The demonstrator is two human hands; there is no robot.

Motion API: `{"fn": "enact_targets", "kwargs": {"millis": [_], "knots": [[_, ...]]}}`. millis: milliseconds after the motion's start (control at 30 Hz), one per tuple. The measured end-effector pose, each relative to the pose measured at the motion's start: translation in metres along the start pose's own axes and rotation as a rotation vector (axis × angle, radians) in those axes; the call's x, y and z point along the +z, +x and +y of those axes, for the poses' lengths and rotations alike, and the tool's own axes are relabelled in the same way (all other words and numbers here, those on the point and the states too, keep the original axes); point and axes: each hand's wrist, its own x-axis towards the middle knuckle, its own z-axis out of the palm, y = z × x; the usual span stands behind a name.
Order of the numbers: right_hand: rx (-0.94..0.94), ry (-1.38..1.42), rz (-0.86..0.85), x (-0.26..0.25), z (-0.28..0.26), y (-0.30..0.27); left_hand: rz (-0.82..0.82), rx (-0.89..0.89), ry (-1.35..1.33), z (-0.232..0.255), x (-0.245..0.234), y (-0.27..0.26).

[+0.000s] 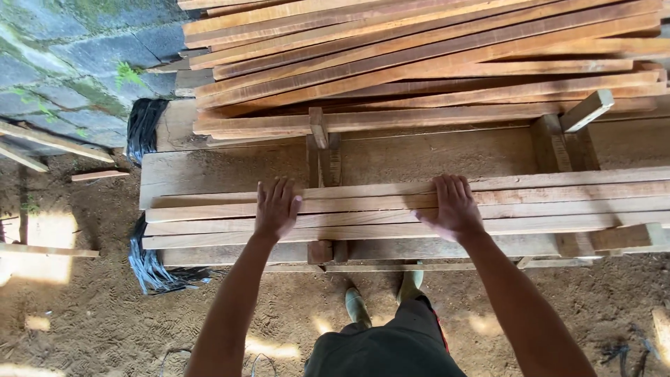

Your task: The recorder is sorting, aligning, and inspecting thin wooden planks on a workbench.

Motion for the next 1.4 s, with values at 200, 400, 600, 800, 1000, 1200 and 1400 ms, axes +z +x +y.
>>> {"fn": "enact_targets", "kwargs": {"millis": [200, 400, 600, 800, 1000, 1200, 1400], "knots": [[0.024, -0.001, -0.026, 0.001, -0.005, 0.000, 0.074, 0.009, 0.008, 0.000, 0.002, 0.003], [0.016, -0.032, -0.038, -0.002, -0.007, 0.000, 0.202, 0.014, 0.030, -0.010, 0.034, 0.003], [0.019, -0.008, -0.076, 0.002, -0.003, -0.001, 0.282, 0.021, 0.031, -0.005, 0.028, 0.004], [0.015, 0.015, -0.067, 0.002, -0.003, 0.004, 0.278, 0.011, 0.018, 0.004, 0.011, 0.000], [0.024, -0.008, -0.071, 0.009, -0.001, -0.002, 0.274, -0.005, -0.013, 0.005, 0.006, 0.001], [0.111, -0.045, -0.012, 0.025, -0.013, 0.004, 0.265, -0.009, -0.036, 0.001, 0.018, 0.002], [0.217, -0.126, 0.002, 0.059, -0.030, 0.007, 0.255, 0.022, -0.055, -0.002, 0.015, 0.002]]}}
